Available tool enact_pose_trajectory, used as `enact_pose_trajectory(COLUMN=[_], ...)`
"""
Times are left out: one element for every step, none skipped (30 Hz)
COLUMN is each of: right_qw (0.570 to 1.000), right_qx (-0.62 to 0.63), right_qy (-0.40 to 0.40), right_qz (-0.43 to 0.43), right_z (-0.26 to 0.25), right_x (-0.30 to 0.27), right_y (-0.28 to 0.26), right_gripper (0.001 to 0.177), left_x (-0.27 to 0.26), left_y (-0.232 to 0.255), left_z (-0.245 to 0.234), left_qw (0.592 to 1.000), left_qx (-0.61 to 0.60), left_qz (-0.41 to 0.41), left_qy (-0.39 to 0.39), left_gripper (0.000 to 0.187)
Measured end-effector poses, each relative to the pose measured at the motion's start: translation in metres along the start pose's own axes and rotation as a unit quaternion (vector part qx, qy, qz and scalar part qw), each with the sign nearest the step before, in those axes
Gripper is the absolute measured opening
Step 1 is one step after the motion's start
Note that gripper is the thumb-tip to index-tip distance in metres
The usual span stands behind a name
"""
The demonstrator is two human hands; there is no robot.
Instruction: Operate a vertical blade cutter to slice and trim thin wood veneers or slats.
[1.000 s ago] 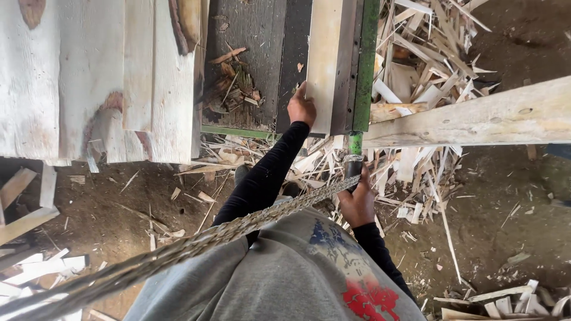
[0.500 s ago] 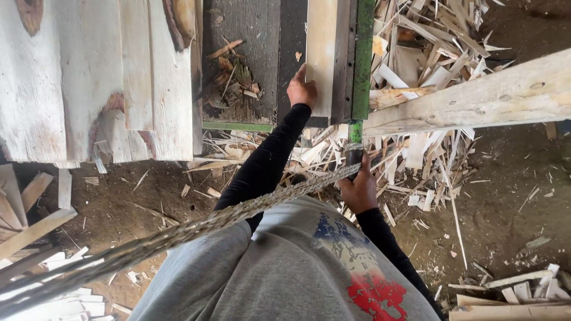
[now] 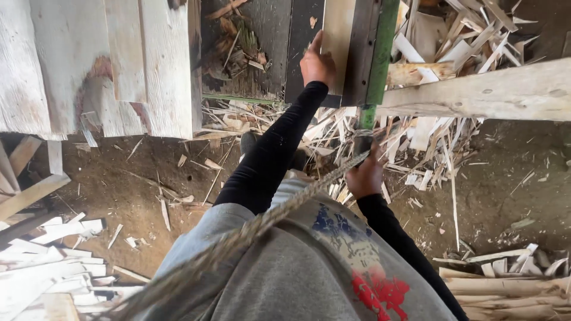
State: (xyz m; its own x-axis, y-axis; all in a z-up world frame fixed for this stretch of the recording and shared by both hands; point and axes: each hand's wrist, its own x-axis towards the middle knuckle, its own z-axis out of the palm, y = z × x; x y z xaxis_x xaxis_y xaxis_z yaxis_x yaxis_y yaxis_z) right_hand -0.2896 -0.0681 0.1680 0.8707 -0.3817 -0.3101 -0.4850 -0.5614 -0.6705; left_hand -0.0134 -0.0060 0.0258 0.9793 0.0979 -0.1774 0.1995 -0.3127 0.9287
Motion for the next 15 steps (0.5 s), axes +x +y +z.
enact_pose_trajectory(right_qw=[1.0,1.0,1.0,0.998,0.999,0.999,0.999,0.999,1.0,1.0,1.0,0.999,0.997,0.997,0.997], right_qx=[-0.005,-0.007,0.018,0.044,0.045,0.031,0.019,0.021,0.01,-0.001,0.001,0.021,0.042,0.044,0.012], right_qy=[0.004,0.003,-0.006,-0.015,-0.01,-0.001,0.011,0.02,0.004,-0.013,-0.014,-0.024,-0.031,-0.03,-0.034], right_qz=[-0.012,-0.018,0.006,0.031,0.027,-0.005,-0.037,-0.042,-0.009,0.024,0.022,0.035,0.048,0.048,0.07], right_z=[0.01,0.011,0.011,0.01,0.013,0.015,0.017,0.017,0.017,0.018,0.012,0.005,-0.002,-0.009,-0.017], right_x=[0.009,0.011,0.01,0.009,0.007,0.007,0.011,0.016,0.014,0.012,0.009,0.006,0.004,0.004,0.003], right_y=[0.008,0.005,0.004,0.003,0.011,0.018,0.024,0.029,0.035,0.041,0.029,0.017,0.005,-0.007,-0.019], right_gripper=[0.09,0.09,0.089,0.087,0.087,0.085,0.082,0.082,0.085,0.087,0.087,0.083,0.08,0.08,0.087], left_x=[0.003,0.005,0.002,-0.001,0.001,0.004,0.011,0.018,0.018,0.018,0.021,0.024,0.028,0.026,0.022], left_y=[0.012,0.012,0.011,0.01,0.005,0.002,0.001,0.004,0.0,-0.005,-0.012,-0.018,-0.024,-0.023,-0.023], left_z=[-0.003,-0.003,-0.002,0.0,-0.001,0.0,0.003,-0.005,-0.017,-0.03,-0.047,-0.065,-0.08,-0.106,-0.131], left_qw=[0.999,1.0,1.0,0.998,0.999,1.0,0.999,1.0,1.0,0.998,0.998,0.999,0.996,0.996,0.992], left_qx=[-0.005,-0.008,0.021,0.049,0.047,0.011,-0.025,-0.028,0.003,0.034,0.036,0.052,0.068,0.07,0.087], left_qz=[-0.028,-0.027,-0.02,-0.013,-0.007,-0.014,-0.016,-0.006,-0.025,-0.045,-0.044,0.001,0.047,0.049,0.086], left_qy=[-0.014,-0.009,0.006,0.022,0.022,0.02,0.015,0.013,0.014,0.014,0.016,0.001,-0.017,-0.017,-0.03], left_gripper=[0.062,0.062,0.06,0.059,0.059,0.059,0.059,0.059,0.057,0.055,0.055,0.054,0.054,0.054,0.052])
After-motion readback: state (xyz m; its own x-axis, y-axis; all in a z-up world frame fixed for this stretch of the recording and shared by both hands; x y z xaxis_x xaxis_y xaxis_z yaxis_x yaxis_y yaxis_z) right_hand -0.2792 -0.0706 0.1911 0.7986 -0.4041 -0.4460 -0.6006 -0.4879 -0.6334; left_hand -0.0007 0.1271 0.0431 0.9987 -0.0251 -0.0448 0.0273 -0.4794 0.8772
